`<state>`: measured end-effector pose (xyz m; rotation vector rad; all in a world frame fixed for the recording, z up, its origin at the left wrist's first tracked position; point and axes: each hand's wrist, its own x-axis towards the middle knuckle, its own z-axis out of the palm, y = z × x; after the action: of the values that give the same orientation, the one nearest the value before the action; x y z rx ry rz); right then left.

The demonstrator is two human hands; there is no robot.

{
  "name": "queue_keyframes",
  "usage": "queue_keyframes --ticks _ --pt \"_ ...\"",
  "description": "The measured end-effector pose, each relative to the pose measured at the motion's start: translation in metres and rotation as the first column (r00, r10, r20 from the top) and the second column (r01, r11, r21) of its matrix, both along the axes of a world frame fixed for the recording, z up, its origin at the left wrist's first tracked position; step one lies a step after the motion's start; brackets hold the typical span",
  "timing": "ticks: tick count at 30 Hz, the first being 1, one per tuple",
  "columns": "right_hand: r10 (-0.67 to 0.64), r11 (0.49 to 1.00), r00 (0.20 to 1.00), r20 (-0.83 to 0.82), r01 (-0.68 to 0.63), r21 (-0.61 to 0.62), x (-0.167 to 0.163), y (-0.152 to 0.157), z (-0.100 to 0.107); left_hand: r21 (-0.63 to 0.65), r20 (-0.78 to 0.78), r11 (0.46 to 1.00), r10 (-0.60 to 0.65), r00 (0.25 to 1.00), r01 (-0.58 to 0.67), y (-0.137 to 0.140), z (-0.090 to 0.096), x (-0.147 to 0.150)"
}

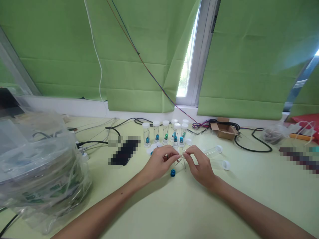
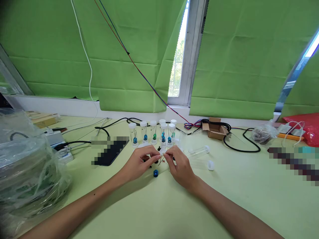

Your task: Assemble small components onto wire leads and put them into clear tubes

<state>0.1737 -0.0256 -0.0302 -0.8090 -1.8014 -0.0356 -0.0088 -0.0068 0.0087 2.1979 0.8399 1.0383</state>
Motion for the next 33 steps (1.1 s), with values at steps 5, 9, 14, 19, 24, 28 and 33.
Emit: queue_keyframes --ticks 5,9,14,19,24,28,33 --pt "0.028 0.999 0.999 -0.033 -0.029 -0.036 -0.003 -0.003 0.001 0.012 -0.013 1.0 0.001 1.0 -0.001 -0.002 0.003 -0.001" --pt "0.062 0.987 0.991 -0.116 -0.079 -0.142 -0.008 -0.005 0.0 -0.02 0.014 1.0 0.008 1.0 -0.007 -0.002 0.005 -0.001" --pt "0.095 0.952 0.972 -0.213 -0.152 -0.267 -0.013 -0.01 -0.002 -0.057 0.036 0.998 0.007 0.999 -0.005 -0.001 0.005 -0.002" --pt "0.099 0.933 0.967 -0.234 -0.172 -0.316 -0.016 -0.01 -0.004 -0.116 0.002 0.993 -0.027 1.0 0.027 0.002 0.005 -0.004" --pt "0.111 0.919 0.972 -0.206 -0.18 -0.351 -0.015 -0.01 -0.007 -0.122 -0.075 0.991 -0.055 0.996 0.046 0.007 0.003 -0.006" --pt "0.118 0.919 0.977 -0.177 -0.175 -0.353 -0.016 -0.01 -0.008 -0.113 -0.112 0.993 -0.043 0.993 0.031 0.009 0.001 -0.006" --pt "0.13 0.926 0.981 -0.145 -0.172 -0.335 -0.018 -0.009 -0.009 -0.09 -0.107 0.996 -0.027 0.994 0.017 0.008 0.0 -0.006"
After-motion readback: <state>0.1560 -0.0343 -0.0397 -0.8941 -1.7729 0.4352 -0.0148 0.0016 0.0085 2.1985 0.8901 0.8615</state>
